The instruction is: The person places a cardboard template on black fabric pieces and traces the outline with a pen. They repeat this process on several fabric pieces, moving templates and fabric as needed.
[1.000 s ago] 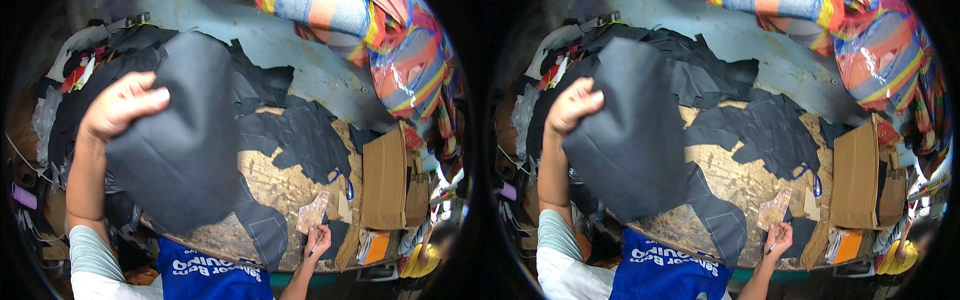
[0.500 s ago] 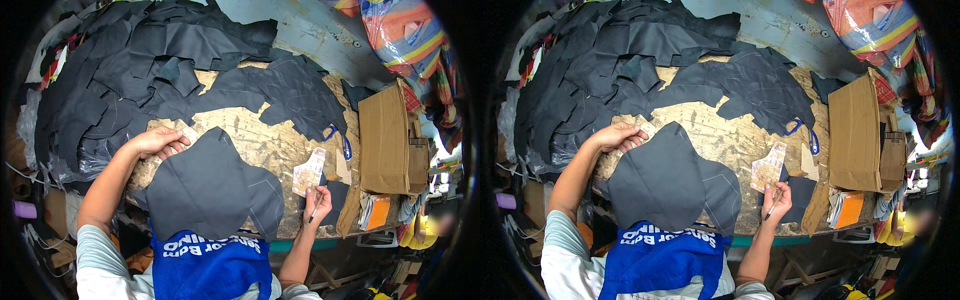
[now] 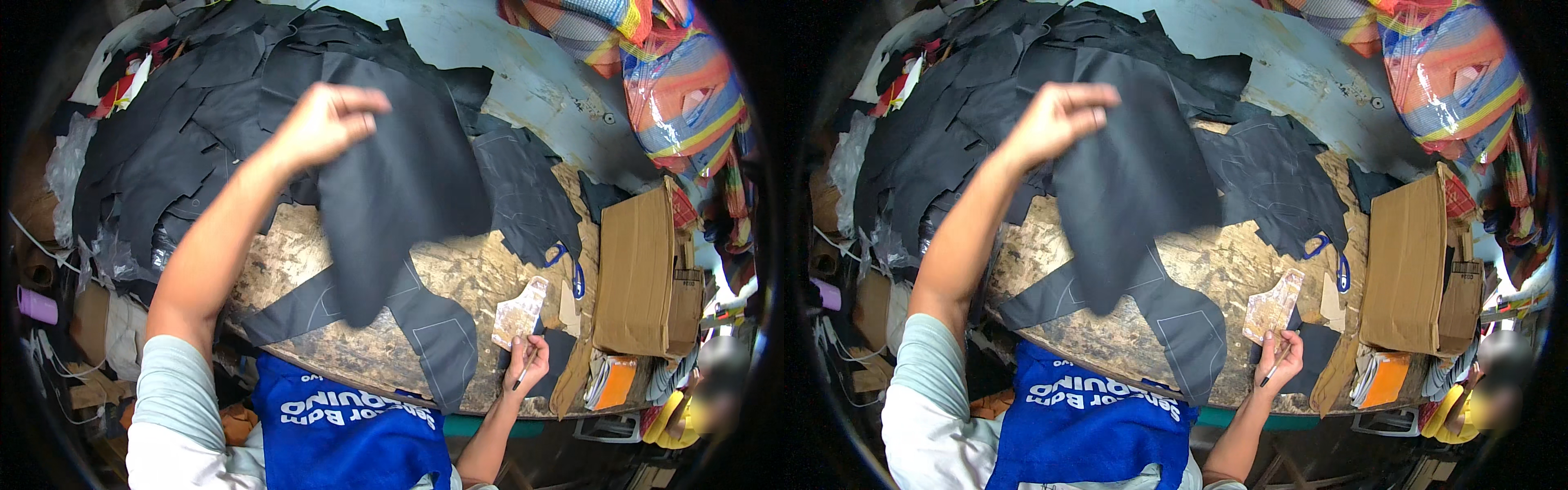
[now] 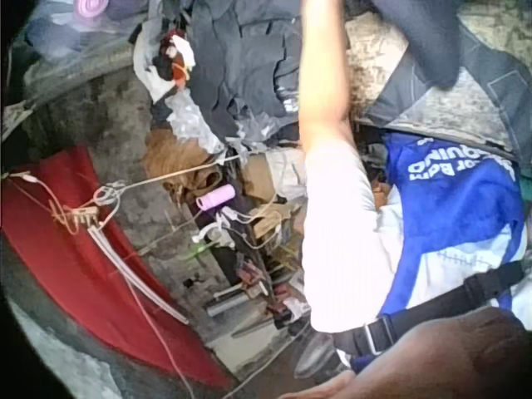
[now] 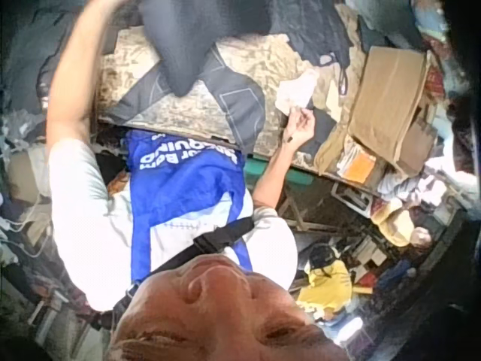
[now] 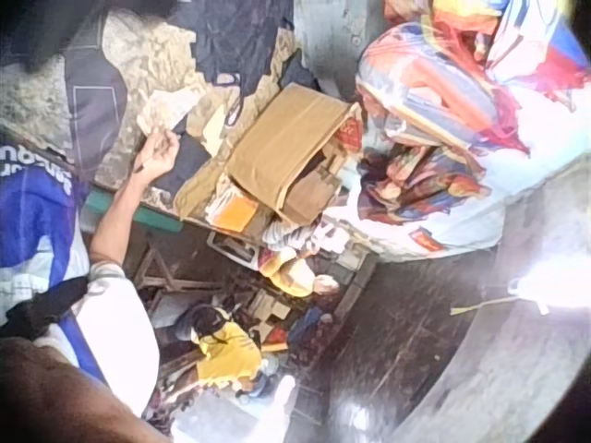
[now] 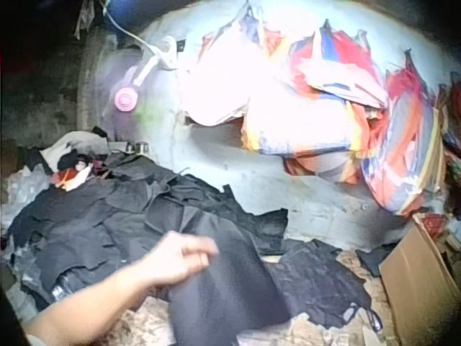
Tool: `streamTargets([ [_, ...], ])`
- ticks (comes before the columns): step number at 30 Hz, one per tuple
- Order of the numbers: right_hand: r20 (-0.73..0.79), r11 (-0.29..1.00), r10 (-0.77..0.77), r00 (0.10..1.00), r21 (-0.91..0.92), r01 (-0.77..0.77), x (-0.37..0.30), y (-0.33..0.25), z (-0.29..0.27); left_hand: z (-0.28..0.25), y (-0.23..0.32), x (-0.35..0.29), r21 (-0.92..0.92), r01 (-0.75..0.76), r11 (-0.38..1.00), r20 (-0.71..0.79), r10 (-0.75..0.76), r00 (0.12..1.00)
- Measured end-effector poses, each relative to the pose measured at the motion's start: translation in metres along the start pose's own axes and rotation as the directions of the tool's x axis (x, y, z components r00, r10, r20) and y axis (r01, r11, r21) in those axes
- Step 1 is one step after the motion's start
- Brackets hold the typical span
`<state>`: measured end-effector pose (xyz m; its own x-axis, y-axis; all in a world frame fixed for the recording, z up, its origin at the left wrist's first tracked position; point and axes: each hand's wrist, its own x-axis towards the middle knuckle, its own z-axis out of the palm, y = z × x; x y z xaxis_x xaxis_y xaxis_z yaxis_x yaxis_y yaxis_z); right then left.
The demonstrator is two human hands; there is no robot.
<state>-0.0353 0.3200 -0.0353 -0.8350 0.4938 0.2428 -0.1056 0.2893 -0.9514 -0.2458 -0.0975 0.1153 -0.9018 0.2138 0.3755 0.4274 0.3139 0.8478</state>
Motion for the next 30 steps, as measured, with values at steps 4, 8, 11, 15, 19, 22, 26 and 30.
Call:
streamTargets([
  [4, 0.002, 1.000, 0.011, 1.000, -0.017, -0.011, -0.001, 0.001, -0.002, -0.080, -0.024, 0.012, 0.424, 0.123, 0.897, -0.102, -0.088, 0.991],
  [8, 0.001, 1.000, 0.010, 1.000, -0.011, -0.010, -0.001, 0.003, -0.002, -0.110, -0.052, -0.048, 0.841, 0.255, 0.477, -0.040, -0.416, 0.909],
  [11, -0.004, 1.000, 0.009, 1.000, -0.003, -0.009, 0.000, 0.003, -0.001, -0.123, -0.068, -0.083, 0.891, 0.275, 0.362, -0.127, -0.383, 0.915],
  [15, -0.009, 1.000, -0.008, 1.000, -0.016, 0.008, 0.000, 0.001, 0.001, -0.127, -0.080, -0.085, 0.914, 0.185, 0.362, -0.097, -0.247, 0.964],
  [19, -0.016, 1.000, 0.014, 1.000, 0.007, -0.014, -0.001, -0.001, 0.001, -0.125, -0.063, -0.072, 0.824, 0.143, 0.548, -0.313, 0.230, 0.921],
  [22, -0.012, 1.000, 0.009, 1.000, -0.025, -0.009, -0.001, -0.001, 0.001, -0.134, -0.027, -0.055, 0.601, 0.102, 0.793, -0.569, 0.335, 0.751],
  [26, -0.010, 0.998, -0.040, 0.999, -0.047, 0.039, 0.000, -0.001, 0.003, -0.135, 0.027, -0.036, 0.678, -0.131, 0.723, -0.539, 0.610, 0.581],
  [30, -0.020, 0.995, -0.039, 0.999, -0.095, 0.037, 0.000, 0.000, 0.001, -0.040, 0.072, -0.079, 0.642, -0.249, 0.726, -0.382, 0.583, 0.717],
])
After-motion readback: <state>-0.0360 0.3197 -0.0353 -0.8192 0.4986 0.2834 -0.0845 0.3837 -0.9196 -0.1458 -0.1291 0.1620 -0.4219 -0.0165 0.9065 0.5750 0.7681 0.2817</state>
